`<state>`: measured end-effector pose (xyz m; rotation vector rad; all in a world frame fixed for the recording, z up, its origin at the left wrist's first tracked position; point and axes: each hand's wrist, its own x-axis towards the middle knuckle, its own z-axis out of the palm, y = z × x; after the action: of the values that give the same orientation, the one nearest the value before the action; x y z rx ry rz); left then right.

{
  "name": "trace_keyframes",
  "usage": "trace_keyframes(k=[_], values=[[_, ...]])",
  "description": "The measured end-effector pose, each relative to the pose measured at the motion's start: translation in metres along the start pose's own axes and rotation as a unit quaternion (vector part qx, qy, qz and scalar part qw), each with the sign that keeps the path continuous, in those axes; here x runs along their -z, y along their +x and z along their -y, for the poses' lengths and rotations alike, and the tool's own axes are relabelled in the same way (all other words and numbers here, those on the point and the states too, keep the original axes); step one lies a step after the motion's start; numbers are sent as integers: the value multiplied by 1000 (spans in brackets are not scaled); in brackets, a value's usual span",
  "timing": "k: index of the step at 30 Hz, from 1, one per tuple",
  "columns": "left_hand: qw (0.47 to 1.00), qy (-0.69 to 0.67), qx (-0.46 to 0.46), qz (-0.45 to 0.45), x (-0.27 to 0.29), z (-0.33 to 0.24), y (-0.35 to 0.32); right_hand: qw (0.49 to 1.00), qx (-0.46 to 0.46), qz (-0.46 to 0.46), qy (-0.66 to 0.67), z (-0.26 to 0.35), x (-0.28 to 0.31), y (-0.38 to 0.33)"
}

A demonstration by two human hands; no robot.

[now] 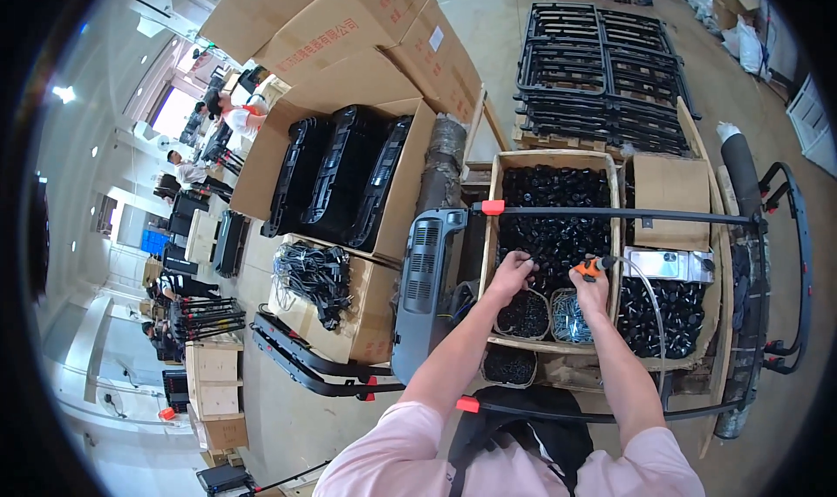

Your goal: The recorder is assembling a power tool, specifically connecting wiring and using an electric screwdriver to fasten screws into the housing.

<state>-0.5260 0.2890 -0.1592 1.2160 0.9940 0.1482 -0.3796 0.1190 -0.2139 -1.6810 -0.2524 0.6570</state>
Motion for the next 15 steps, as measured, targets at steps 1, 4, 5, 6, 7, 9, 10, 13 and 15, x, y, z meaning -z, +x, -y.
trace_keyframes(k=[1,4,5,6,7,9,10,13,15], values=[[998,-67,-6,18,3,-1,-11,992,-38,33,-114,-1,6,4],[972,-227,-10,64,22,6,-48,957,-45,85,-272,20,13,-14],[972,-226,-16,62,31,6,-63,936,-47,150,-314,46,15,-32],[964,-253,-1,83,30,6,-74,885,17,222,-409,39,25,-40],[955,-281,13,94,34,9,-87,845,81,200,-489,46,22,-65],[948,-299,21,104,33,12,-108,808,197,191,-522,26,31,-88],[942,-319,33,103,34,16,-118,777,245,184,-550,16,33,-93],[944,-305,56,114,36,33,-134,740,217,246,-587,8,27,-83],[949,-284,75,116,32,40,-139,728,207,251,-604,-18,24,-66]])
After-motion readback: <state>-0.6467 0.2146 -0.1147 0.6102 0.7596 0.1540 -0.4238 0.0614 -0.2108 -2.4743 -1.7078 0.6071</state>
